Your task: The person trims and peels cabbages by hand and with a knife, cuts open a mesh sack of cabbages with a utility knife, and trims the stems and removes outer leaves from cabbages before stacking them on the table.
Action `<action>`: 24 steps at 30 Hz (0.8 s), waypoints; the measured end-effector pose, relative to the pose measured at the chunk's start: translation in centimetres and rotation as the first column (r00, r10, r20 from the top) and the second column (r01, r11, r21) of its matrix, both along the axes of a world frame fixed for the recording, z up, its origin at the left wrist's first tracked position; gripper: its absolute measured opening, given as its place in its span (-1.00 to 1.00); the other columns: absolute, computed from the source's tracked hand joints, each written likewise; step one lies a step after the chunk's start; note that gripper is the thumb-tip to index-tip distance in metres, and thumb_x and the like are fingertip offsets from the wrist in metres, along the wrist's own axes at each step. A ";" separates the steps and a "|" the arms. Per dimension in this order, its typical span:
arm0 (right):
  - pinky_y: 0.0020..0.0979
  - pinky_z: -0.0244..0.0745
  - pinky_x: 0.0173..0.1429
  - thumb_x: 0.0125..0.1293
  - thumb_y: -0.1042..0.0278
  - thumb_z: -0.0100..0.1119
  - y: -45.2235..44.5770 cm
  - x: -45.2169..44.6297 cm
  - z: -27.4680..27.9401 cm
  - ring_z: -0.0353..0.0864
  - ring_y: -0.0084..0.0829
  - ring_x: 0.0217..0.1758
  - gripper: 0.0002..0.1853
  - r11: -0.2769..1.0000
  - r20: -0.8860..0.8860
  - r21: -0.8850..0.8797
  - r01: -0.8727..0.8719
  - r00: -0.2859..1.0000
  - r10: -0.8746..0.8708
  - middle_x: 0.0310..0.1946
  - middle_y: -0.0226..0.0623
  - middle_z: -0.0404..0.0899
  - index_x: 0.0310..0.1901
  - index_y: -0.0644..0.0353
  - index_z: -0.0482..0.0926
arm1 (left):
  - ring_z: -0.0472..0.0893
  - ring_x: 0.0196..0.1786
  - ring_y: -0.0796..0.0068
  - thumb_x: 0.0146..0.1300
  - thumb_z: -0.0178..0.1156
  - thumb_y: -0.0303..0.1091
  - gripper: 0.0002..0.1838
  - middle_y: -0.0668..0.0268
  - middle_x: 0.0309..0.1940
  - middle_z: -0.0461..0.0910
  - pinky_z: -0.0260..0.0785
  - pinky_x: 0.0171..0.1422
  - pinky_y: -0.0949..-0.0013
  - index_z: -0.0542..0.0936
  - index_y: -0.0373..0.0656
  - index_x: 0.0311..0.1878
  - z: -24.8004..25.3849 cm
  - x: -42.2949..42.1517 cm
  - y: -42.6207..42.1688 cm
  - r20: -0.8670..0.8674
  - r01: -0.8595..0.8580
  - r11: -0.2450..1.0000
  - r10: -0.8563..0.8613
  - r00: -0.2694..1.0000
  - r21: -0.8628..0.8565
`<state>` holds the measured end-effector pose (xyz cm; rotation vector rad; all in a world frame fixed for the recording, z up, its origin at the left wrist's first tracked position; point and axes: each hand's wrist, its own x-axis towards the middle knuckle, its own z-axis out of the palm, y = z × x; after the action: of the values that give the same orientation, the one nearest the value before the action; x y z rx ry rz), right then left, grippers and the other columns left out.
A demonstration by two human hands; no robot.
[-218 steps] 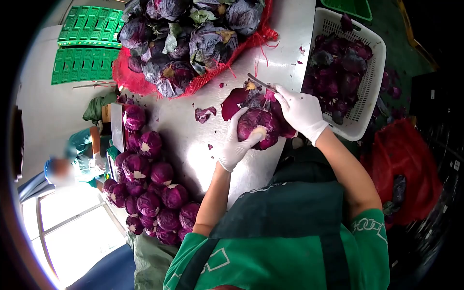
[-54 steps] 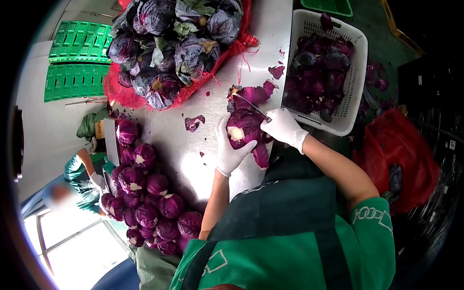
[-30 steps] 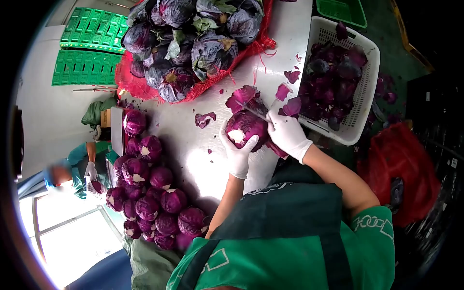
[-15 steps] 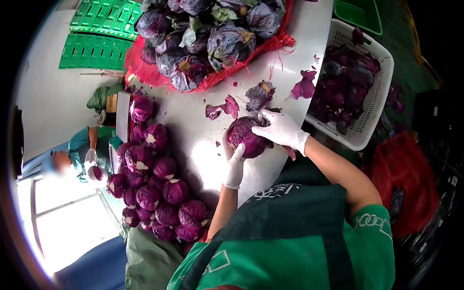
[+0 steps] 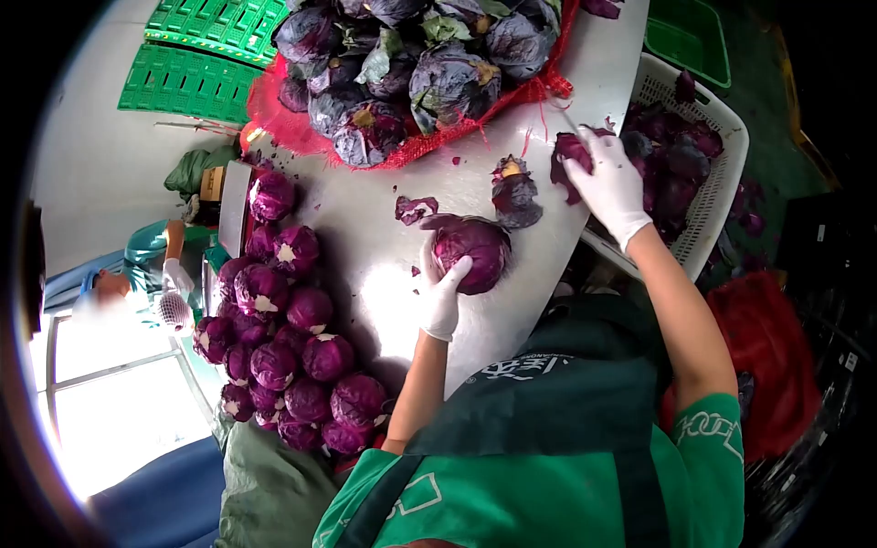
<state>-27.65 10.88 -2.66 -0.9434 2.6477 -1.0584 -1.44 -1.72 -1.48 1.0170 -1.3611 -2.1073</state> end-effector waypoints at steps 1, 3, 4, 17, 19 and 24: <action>-0.17 0.59 -0.01 0.24 0.04 0.33 0.1 1.1 1.7 0.68 -0.14 -0.09 -0.41 0.994 0.048 -0.073 -0.075 0.996 0.079 0.07 -0.14 0.55 0.28 0.05 0.48 | 0.41 0.38 0.19 0.16 0.43 -0.41 -0.03 0.08 0.38 0.28 0.31 0.47 0.13 0.03 -0.23 0.52 -0.1 -0.8 0.0 0.029 0.029 0.988 -0.025 0.999 -0.153; -0.21 0.56 0.03 0.17 -0.09 0.38 0.0 4.0 4.0 0.64 -0.17 -0.06 -0.25 0.956 0.246 -0.092 -0.278 0.924 0.293 0.11 -0.15 0.53 0.35 0.05 0.42 | 0.41 0.38 0.10 0.02 0.52 -0.35 0.07 0.00 0.37 0.28 0.29 0.46 0.11 0.04 -0.25 0.51 0.0 -1.9 -0.8 0.329 0.291 0.732 -0.096 0.939 -0.616; -0.21 0.54 0.05 0.15 -0.13 0.39 -0.3 5.5 3.4 0.64 -0.16 -0.05 -0.27 0.958 0.191 -0.102 -0.267 0.940 0.283 0.12 -0.15 0.54 0.30 0.06 0.47 | 0.35 0.40 0.08 -0.04 0.56 -0.31 0.15 -0.07 0.36 0.24 0.23 0.49 0.12 0.00 -0.27 0.51 1.0 -2.6 -0.7 0.363 0.383 0.677 -0.180 0.914 -0.628; -0.17 0.60 -0.21 0.22 0.25 0.28 2.1 2.4 -5.4 0.72 -0.10 -0.36 -0.84 0.997 0.107 -0.072 -0.017 0.994 0.025 -0.48 -0.12 0.66 -0.28 0.15 0.66 | 0.33 0.29 -0.05 -0.15 0.63 -0.17 0.11 -0.09 0.26 0.22 0.26 0.41 0.04 0.16 -0.34 0.41 -1.3 -3.7 1.3 0.438 0.395 0.558 -0.062 0.897 -0.730; -0.15 0.62 -0.08 0.21 0.11 0.36 3.7 -1.2 -3.1 0.67 -0.07 -0.02 -0.57 0.994 -0.099 0.104 0.022 0.995 -0.012 0.13 -0.10 0.51 0.05 0.10 0.56 | 0.35 0.25 -0.03 -0.16 0.63 -0.17 0.08 -0.06 0.20 0.27 0.28 0.37 0.05 0.19 -0.34 0.37 -1.0 -4.0 1.4 0.406 0.361 0.579 -0.056 0.912 -0.731; -0.09 0.60 -0.13 0.41 0.39 0.06 4.1 1.0 1.6 0.64 0.03 -0.12 -0.70 0.989 -0.133 -0.049 -0.143 0.982 0.135 -0.07 0.01 0.57 0.15 0.13 0.47 | 0.41 0.21 0.01 -0.19 0.65 -0.09 0.07 -0.07 0.15 0.35 0.32 0.31 0.10 0.24 -0.38 0.32 0.5 -6.0 3.2 0.563 0.488 0.467 0.026 0.826 -0.738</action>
<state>-26.70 14.98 -1.03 -1.2286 2.6173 -1.0815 -7.40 1.45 -1.01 0.9325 -2.5839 -0.9102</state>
